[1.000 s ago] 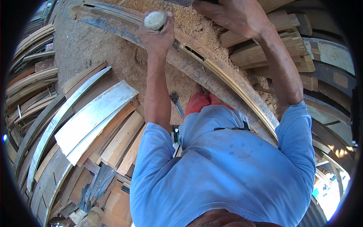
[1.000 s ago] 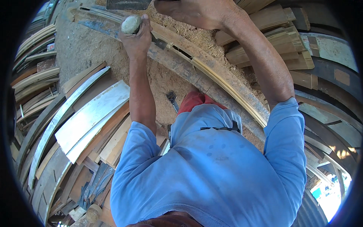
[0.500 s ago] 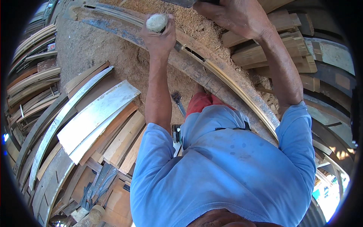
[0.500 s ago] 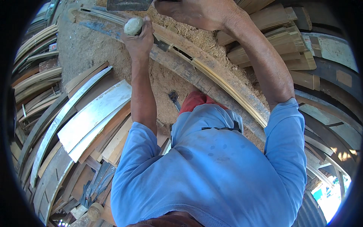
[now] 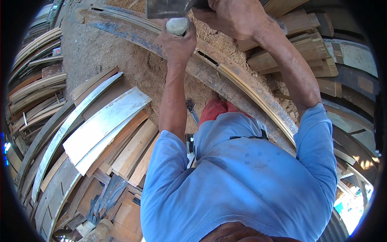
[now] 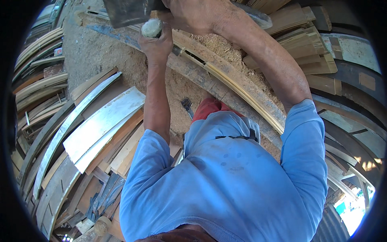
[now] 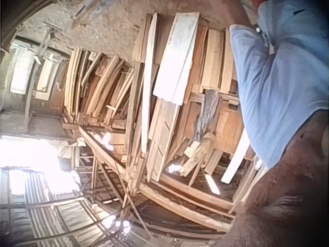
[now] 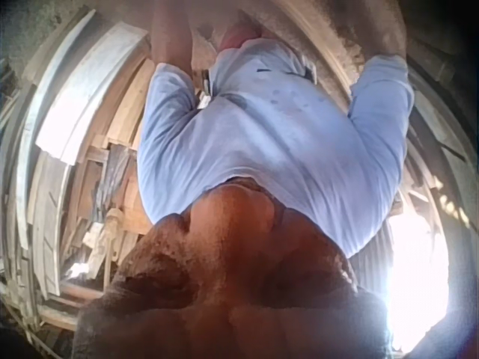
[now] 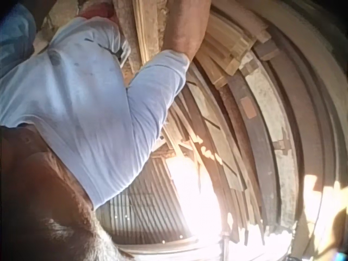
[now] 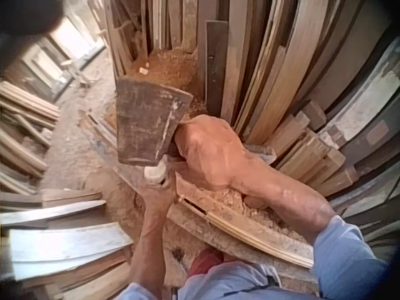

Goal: The person carves a slot into a long wooden plank using a mallet and a chisel. The person hammers the chisel repeatedly to remove wood, repositions the plank several times, and clears away wood shavings by hand.

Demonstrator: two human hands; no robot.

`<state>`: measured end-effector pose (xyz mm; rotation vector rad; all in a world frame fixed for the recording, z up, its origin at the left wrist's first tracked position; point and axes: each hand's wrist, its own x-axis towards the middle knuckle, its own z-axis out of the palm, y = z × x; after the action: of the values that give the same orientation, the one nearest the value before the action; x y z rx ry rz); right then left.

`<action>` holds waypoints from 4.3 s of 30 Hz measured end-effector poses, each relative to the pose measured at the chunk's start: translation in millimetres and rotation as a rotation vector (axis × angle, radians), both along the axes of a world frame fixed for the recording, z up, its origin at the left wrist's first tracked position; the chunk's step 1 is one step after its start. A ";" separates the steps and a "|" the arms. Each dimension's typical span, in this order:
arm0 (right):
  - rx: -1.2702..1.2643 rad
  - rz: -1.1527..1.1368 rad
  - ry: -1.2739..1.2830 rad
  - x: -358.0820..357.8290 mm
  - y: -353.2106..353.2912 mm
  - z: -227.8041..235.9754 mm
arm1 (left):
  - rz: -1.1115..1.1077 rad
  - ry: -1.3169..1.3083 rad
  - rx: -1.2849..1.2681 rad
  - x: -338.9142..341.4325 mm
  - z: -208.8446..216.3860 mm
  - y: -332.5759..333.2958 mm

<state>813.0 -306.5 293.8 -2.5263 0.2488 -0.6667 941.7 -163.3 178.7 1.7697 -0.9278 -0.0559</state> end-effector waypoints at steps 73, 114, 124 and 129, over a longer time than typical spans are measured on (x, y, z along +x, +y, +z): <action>1.398 -0.878 0.039 -201.5 130.9 -191.7 | -0.884 -0.528 1.493 50.7 -49.8 -29.6; 1.442 -1.263 -0.078 -167.8 233.4 -247.5 | -0.967 -0.823 0.695 187.0 -137.0 76.6; 1.270 -1.274 -0.043 -174.4 201.7 -226.2 | -1.173 -0.775 1.031 189.0 -119.5 20.2; 1.002 -1.361 -0.082 -161.5 150.0 -201.1 | -1.148 -0.633 1.465 155.3 -60.7 -68.5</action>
<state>651.5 -156.4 92.7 -1.0922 1.7923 -0.7708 1097.0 -231.8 118.0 2.1792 -2.7334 -1.2272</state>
